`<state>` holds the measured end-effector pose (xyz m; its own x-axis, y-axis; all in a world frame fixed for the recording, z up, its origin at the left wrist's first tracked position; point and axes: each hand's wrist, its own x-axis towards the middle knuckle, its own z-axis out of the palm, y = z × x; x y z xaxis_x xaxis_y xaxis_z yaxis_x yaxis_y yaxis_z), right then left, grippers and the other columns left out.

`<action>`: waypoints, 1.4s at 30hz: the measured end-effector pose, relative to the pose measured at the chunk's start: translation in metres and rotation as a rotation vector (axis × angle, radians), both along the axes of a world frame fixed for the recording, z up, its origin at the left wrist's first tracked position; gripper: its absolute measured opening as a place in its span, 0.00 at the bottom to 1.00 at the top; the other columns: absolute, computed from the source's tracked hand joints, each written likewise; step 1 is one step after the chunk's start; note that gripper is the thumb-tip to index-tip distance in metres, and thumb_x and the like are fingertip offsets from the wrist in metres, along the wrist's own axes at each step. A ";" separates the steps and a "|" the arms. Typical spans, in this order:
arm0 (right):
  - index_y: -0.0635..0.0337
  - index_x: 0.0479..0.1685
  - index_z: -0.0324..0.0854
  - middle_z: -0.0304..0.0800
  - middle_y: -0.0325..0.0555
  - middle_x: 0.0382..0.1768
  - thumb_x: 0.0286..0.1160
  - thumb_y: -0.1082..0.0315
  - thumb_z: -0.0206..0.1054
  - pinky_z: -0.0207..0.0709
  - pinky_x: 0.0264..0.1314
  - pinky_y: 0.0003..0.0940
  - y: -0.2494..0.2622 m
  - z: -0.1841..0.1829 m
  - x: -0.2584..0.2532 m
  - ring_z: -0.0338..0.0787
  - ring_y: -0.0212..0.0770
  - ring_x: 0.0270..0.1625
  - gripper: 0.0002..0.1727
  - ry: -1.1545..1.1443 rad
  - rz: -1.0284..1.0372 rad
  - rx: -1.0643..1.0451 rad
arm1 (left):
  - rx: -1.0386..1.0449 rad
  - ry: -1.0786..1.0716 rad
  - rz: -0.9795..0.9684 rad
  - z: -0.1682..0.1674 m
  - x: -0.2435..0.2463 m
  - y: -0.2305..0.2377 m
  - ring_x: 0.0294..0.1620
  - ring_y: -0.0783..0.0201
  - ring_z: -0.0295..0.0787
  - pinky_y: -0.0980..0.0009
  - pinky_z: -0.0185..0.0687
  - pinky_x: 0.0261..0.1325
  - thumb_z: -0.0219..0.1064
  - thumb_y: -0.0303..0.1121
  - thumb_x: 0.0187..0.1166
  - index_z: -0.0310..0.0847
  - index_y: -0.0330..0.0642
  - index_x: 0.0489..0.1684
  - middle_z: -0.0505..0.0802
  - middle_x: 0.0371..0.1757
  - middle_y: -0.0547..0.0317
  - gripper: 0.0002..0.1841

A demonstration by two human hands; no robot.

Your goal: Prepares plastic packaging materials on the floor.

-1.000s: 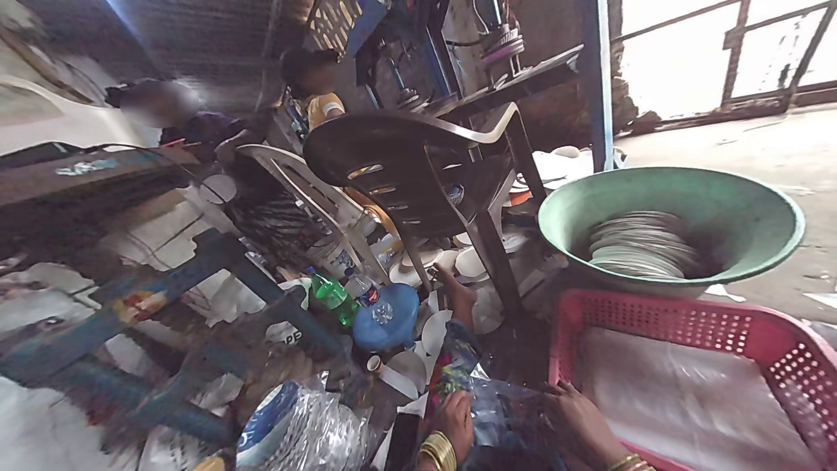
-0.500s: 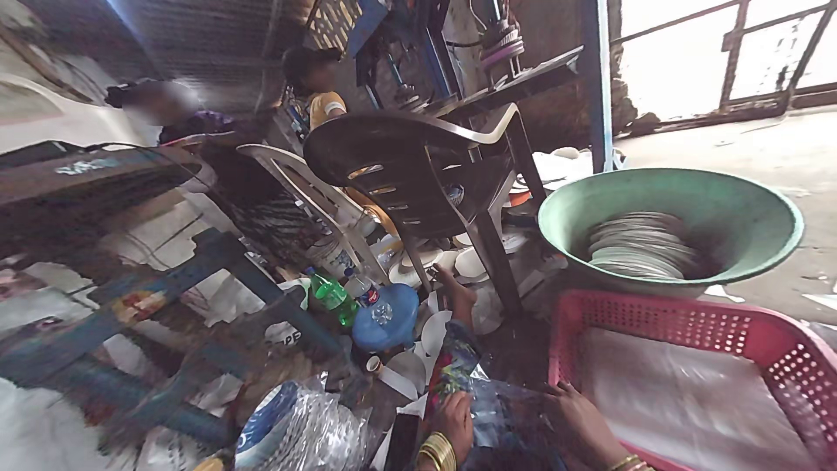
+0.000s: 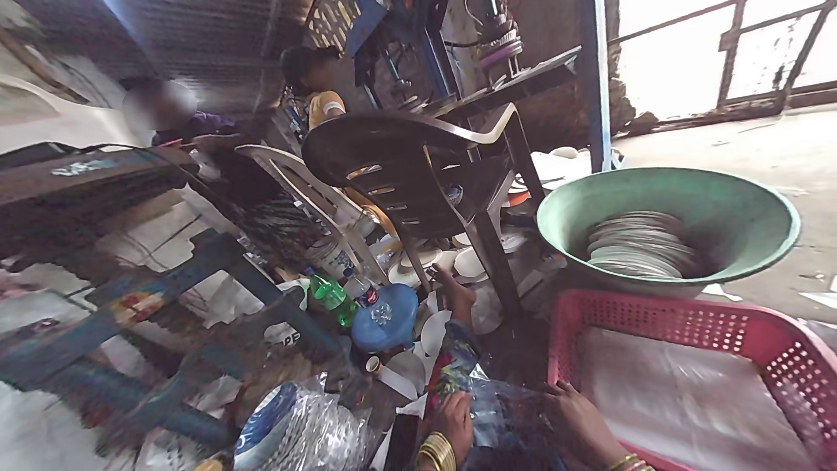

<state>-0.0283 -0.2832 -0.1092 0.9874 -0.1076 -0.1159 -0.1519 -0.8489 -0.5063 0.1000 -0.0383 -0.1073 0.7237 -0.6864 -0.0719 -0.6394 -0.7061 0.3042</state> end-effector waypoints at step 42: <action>0.62 0.58 0.90 0.90 0.57 0.65 0.81 0.66 0.65 0.72 0.77 0.55 0.003 0.005 -0.001 0.81 0.61 0.76 0.15 0.004 -0.013 -0.015 | 0.068 0.041 0.033 0.003 -0.001 -0.003 0.81 0.45 0.79 0.55 0.67 0.87 0.53 0.28 0.87 0.82 0.31 0.73 0.85 0.76 0.39 0.21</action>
